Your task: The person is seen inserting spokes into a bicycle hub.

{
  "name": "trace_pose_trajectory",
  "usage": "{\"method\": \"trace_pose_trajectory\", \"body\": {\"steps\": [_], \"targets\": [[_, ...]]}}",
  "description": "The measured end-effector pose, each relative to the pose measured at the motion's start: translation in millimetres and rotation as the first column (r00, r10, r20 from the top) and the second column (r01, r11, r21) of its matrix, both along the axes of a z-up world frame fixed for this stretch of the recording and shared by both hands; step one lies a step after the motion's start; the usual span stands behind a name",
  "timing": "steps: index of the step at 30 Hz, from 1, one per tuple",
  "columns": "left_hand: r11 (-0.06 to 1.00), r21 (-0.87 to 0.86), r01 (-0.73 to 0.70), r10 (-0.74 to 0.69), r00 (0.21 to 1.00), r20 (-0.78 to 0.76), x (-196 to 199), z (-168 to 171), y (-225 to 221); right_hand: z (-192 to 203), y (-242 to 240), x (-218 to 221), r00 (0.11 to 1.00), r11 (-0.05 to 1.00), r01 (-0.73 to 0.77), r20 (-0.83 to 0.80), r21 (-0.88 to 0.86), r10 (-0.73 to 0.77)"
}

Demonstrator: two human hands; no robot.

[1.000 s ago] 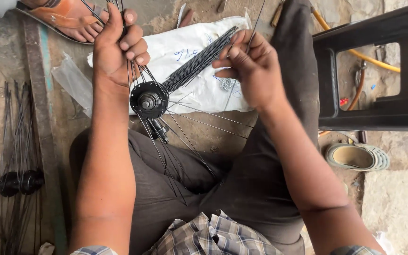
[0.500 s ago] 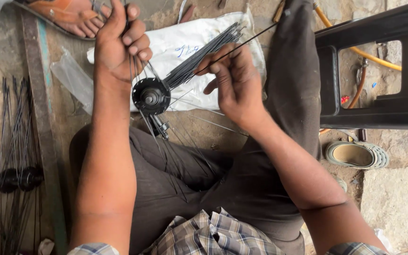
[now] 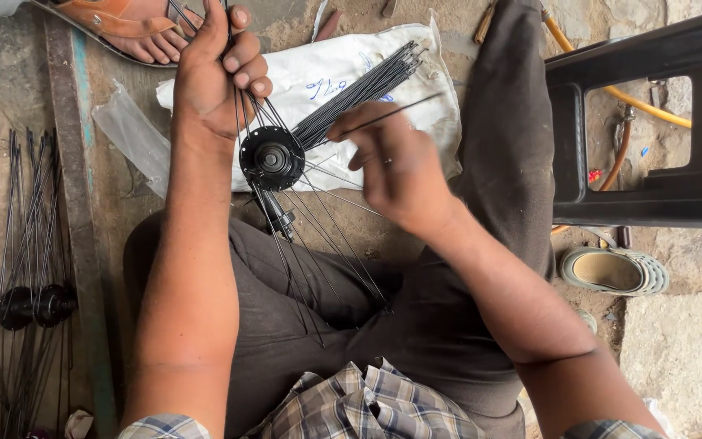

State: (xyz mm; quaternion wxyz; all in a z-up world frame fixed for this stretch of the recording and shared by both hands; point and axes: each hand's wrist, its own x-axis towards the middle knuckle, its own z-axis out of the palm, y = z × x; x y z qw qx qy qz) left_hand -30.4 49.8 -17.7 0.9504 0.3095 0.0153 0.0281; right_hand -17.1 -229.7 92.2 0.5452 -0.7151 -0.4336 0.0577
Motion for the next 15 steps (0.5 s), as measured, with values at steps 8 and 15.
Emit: {"method": "trace_pose_trajectory", "body": {"steps": [8, 15], "targets": [[0.999, -0.037, -0.033, 0.032, 0.999, -0.029, 2, -7, 4, 30, -19, 2, 0.983, 0.976, 0.156, -0.072, -0.153, -0.168], [0.997, -0.044, -0.069, 0.068, 0.997, -0.04, 7, -4, -2, 86, -32, -31, 0.977, 0.975, 0.214, 0.014, -0.065, -0.214]]}}
